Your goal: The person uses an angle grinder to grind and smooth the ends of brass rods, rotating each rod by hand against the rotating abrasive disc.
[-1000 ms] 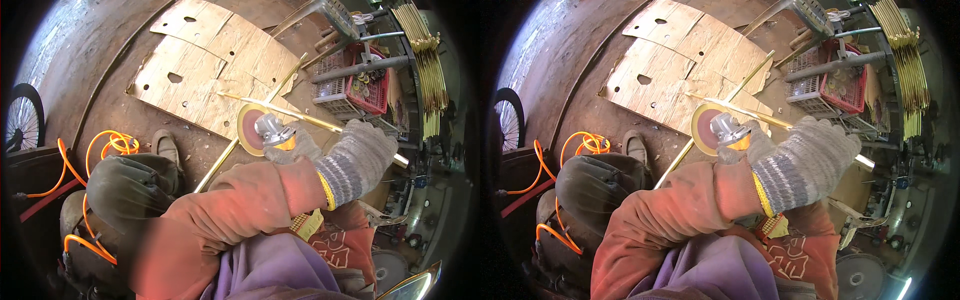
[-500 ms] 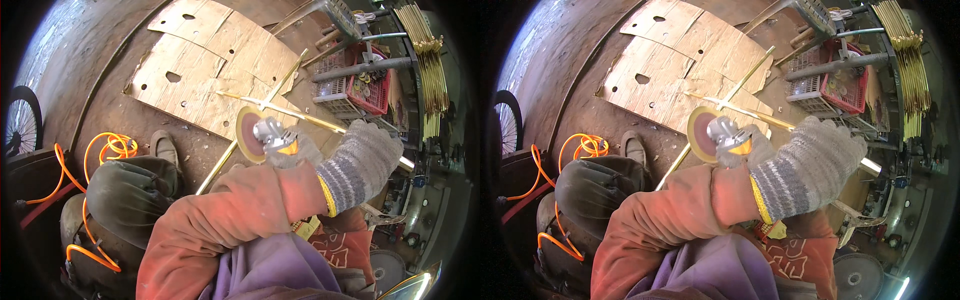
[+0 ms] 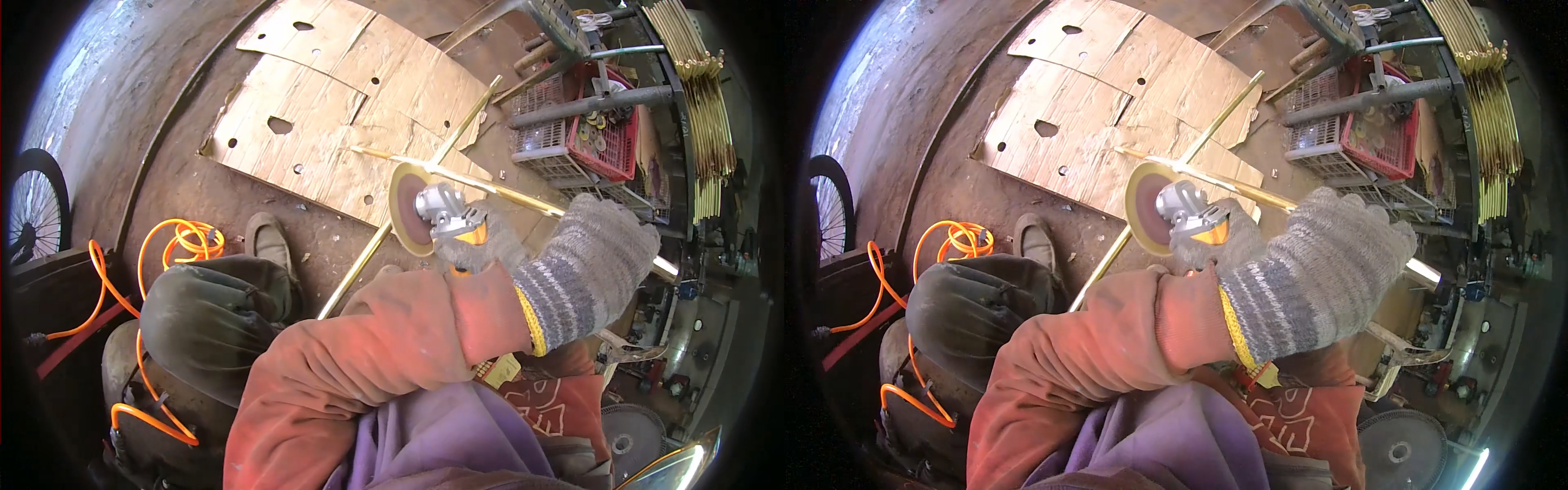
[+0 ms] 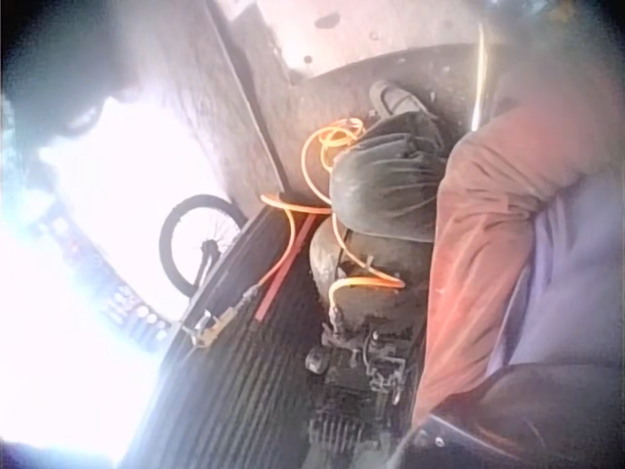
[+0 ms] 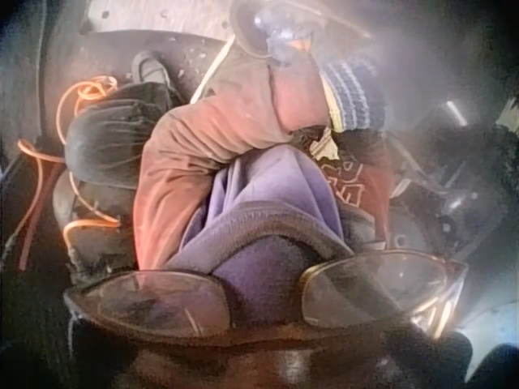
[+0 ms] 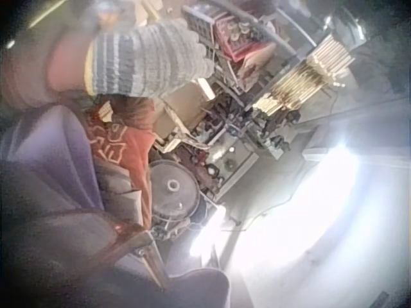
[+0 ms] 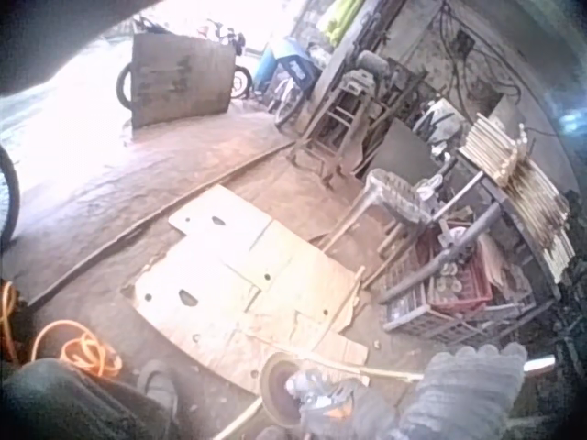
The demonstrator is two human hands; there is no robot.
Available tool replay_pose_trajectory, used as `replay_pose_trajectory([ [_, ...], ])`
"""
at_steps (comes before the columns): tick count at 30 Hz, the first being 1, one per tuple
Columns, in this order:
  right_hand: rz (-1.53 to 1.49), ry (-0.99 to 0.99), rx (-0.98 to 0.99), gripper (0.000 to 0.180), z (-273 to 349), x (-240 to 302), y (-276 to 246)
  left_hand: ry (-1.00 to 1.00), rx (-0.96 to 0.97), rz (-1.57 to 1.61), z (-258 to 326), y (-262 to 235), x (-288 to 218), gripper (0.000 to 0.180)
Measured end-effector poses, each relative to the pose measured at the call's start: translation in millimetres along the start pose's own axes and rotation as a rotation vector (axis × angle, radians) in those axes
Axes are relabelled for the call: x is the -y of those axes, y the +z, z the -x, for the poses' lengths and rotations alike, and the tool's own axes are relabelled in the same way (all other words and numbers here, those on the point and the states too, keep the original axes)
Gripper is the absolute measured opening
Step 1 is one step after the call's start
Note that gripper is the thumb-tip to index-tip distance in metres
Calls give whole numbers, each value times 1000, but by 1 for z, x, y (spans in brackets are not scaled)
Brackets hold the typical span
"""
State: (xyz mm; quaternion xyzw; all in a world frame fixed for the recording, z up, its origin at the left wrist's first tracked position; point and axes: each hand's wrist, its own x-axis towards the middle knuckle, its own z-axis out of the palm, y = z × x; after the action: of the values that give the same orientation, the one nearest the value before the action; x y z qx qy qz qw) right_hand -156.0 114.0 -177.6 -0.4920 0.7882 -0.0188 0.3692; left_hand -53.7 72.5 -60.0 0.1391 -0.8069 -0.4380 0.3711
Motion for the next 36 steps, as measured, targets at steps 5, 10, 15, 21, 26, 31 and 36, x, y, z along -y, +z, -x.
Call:
replay_pose_trajectory([
  [5,-14,20,-6,69,4,-7,-2,14,10,9,-1,0,-3,20],
  [10,-32,16,0,69,3,-5,0,18,-30,-3,2,1,-3,19],
  [15,-73,-12,34,68,-14,-11,10,-36,31,-46,1,2,5,21],
  [21,-94,-6,21,68,1,-14,4,-33,5,-69,-3,5,-5,26],
  [26,-191,-14,30,68,13,-27,9,33,94,-51,-5,-8,-2,26],
  [31,-410,-77,50,68,26,-31,22,172,-208,-31,-3,-32,14,23],
  [36,-665,-208,70,67,11,-29,46,-55,-304,-174,-1,-86,14,13],
])
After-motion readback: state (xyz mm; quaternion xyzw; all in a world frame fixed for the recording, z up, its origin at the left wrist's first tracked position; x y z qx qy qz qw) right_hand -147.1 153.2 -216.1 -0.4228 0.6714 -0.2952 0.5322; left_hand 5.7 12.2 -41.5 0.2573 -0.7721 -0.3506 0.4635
